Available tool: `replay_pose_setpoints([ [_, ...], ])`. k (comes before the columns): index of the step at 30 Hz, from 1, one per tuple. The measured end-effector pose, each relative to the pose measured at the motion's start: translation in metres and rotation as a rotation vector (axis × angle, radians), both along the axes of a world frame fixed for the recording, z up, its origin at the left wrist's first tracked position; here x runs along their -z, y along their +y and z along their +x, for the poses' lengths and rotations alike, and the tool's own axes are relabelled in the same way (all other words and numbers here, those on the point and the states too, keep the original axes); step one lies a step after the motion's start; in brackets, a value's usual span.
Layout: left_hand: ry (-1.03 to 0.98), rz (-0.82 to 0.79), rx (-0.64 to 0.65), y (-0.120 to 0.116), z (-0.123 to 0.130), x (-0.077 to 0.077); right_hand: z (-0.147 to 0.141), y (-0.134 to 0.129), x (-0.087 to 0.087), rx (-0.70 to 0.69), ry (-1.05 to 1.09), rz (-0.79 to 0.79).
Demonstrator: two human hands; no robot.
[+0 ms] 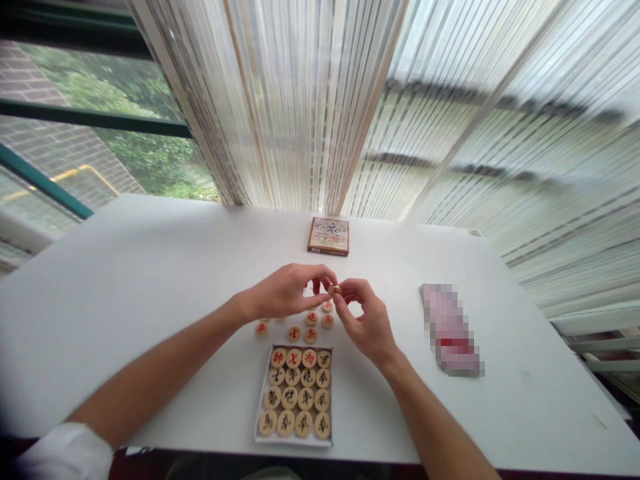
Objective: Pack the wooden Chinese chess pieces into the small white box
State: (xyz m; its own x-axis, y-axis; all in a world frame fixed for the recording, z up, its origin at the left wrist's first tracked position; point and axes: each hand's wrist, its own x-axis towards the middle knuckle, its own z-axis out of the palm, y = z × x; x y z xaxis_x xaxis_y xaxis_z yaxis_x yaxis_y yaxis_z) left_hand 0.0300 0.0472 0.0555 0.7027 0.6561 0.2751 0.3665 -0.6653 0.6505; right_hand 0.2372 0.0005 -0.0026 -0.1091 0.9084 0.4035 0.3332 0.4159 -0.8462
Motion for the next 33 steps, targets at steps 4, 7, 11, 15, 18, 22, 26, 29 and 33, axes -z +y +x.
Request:
replay_pose_setpoints([
  [4,0.039,0.036,-0.013,-0.0003,-0.0001,0.0,-0.0005,0.0003,-0.0005,0.001,0.009,0.001],
  [7,0.074,0.074,-0.007,-0.0014,0.0001,-0.0005,-0.0012,0.0008,-0.0021,0.009,0.013,-0.005],
  [11,0.121,0.162,0.011,-0.0029,0.0012,-0.0001,-0.0013,0.001,-0.002,0.027,0.031,-0.027],
  [15,0.137,0.23,0.02,-0.0036,0.0027,0.0022,-0.0012,0.0001,-0.0003,0.052,0.051,-0.05],
  [18,0.153,0.252,0.015,-0.0038,0.003,0.0037,-0.0015,-0.0009,0.0005,0.061,0.036,-0.043],
  [22,0.175,0.26,0.012,-0.0043,0.0026,0.0023,-0.0017,-0.0019,0.0004,0.059,0.015,-0.038],
  [26,0.187,0.264,0.011,-0.0051,0.0022,-0.0011,-0.0017,-0.0029,-0.0004,0.061,0.007,-0.059],
  [29,0.189,0.265,0.005,-0.0052,0.0015,-0.0024,-0.0017,-0.0035,-0.0007,0.064,0.008,-0.069],
  [33,0.182,0.243,0.01,-0.0041,-0.0001,-0.0022,-0.0016,-0.0034,-0.0002,0.057,0.007,-0.078],
])
